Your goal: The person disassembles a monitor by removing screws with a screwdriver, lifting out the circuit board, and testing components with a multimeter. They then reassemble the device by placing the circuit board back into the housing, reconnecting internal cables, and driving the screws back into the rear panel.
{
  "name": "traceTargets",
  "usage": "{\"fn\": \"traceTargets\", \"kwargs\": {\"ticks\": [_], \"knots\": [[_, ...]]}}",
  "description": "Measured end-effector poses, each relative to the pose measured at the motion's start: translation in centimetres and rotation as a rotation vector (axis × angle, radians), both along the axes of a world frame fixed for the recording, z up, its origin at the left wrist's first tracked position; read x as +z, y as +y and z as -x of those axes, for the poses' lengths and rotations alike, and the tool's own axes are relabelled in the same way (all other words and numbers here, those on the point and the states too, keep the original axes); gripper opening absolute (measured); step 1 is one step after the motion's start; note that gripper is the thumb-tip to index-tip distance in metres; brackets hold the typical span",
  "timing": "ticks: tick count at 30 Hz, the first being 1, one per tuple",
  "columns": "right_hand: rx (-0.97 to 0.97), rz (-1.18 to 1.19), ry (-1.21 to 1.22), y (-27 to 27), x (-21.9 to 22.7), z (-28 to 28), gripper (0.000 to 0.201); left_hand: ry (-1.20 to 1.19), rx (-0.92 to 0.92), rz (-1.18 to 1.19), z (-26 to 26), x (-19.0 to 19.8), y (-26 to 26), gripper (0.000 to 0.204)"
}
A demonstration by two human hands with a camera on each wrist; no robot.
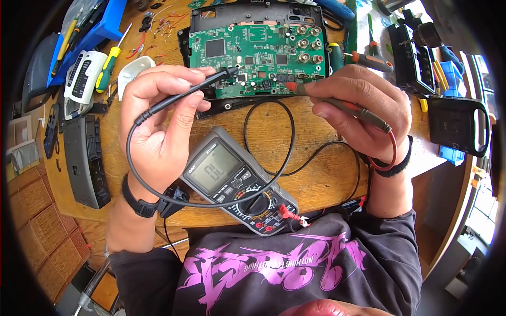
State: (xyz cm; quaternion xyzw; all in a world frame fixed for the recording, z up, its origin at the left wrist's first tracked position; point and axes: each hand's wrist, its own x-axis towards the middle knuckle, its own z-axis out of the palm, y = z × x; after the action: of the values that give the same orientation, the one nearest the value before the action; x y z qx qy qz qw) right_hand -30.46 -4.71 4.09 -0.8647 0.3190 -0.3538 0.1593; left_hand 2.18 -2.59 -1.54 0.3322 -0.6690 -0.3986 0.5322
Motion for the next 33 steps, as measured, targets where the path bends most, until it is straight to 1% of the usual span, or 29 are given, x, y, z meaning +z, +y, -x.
{"fn": "traceTargets", "kwargs": {"ticks": [3, 5, 8, 9, 10, 12, 13, 16, 17, 20, 21, 24, 25, 27, 28, 30, 32, 33], "knots": [[0.052, 0.008, 0.017, -0.1, 0.2, 0.0, 0.028, 0.012, 0.005, 0.017, 0.0, -0.1, -0.1, 0.033], [-0.032, -0.028, 0.003, 0.2, 0.2, -0.2, 0.033, 0.024, 0.022, 0.018, 0.0, -0.1, -0.2, 0.034], [-0.039, -0.028, -0.014, 0.1, 0.3, -0.3, 0.037, 0.036, 0.058, 0.025, -0.2, -0.1, -0.2, 0.037], [0.008, 0.041, 0.046, -0.2, 0.5, -0.1, 0.032, 0.036, 0.078, 0.032, -0.2, 0.0, -0.3, 0.037], [0.010, 0.042, 0.044, -0.4, 0.4, 0.0, 0.032, 0.035, 0.080, 0.033, -0.2, -0.1, -0.4, 0.037], [0.027, 0.088, 0.021, -0.6, 0.3, 0.3, 0.032, 0.063, 0.142, 0.075, -0.2, -0.4, -0.5, 0.036], [0.032, 0.102, 0.013, -0.7, 0.2, 0.5, 0.033, 0.063, 0.142, 0.074, -0.2, -0.4, -0.5, 0.036], [-0.011, 0.185, -0.056, -0.4, -0.1, 1.0, 0.034, 0.074, 0.195, 0.146, -0.4, -0.4, -0.9, 0.034], [-0.013, 0.143, -0.140, -0.3, -0.1, 1.1, 0.038, 0.102, 0.212, 0.179, -0.4, -0.3, -1.0, 0.033], [0.024, 0.091, -0.238, 0.1, 0.8, 1.3, 0.038, 0.132, 0.260, 0.234, -0.8, 0.1, -1.0, 0.032], [-0.023, 0.076, -0.248, 0.4, 1.0, 0.9, 0.035, 0.136, 0.250, 0.245, -1.0, 0.2, -1.0, 0.032], [-0.137, 0.020, -0.268, 1.2, 2.2, -0.6, 0.038, 0.153, 0.240, 0.259, -1.1, 0.4, -0.9, 0.031], [-0.122, 0.043, -0.269, 1.0, 2.7, -0.8, 0.039, 0.159, 0.240, 0.264, -1.1, 0.3, -0.9, 0.031], [-0.074, -0.014, -0.336, 0.7, 3.2, -1.0, 0.037, 0.172, 0.243, 0.273, -0.9, 0.4, -0.9, 0.030], [-0.051, -0.042, -0.371, 0.6, 3.5, -1.1, 0.037, 0.150, 0.216, 0.240, -0.9, 0.6, -0.7, 0.030], [-0.008, 0.026, -0.225, -0.2, 4.1, -1.6, 0.032, 0.127, 0.193, 0.208, -0.9, 0.6, -0.5, 0.029], [0.091, 0.126, -0.079, -2.1, 3.1, -2.7, 0.028, 0.087, 0.189, 0.161, -0.8, 0.4, -0.4, 0.029], [0.124, 0.101, -0.048, -2.5, 2.6, -3.2, 0.026, 0.046, 0.202, 0.157, -1.0, 0.2, -0.5, 0.028]]}}
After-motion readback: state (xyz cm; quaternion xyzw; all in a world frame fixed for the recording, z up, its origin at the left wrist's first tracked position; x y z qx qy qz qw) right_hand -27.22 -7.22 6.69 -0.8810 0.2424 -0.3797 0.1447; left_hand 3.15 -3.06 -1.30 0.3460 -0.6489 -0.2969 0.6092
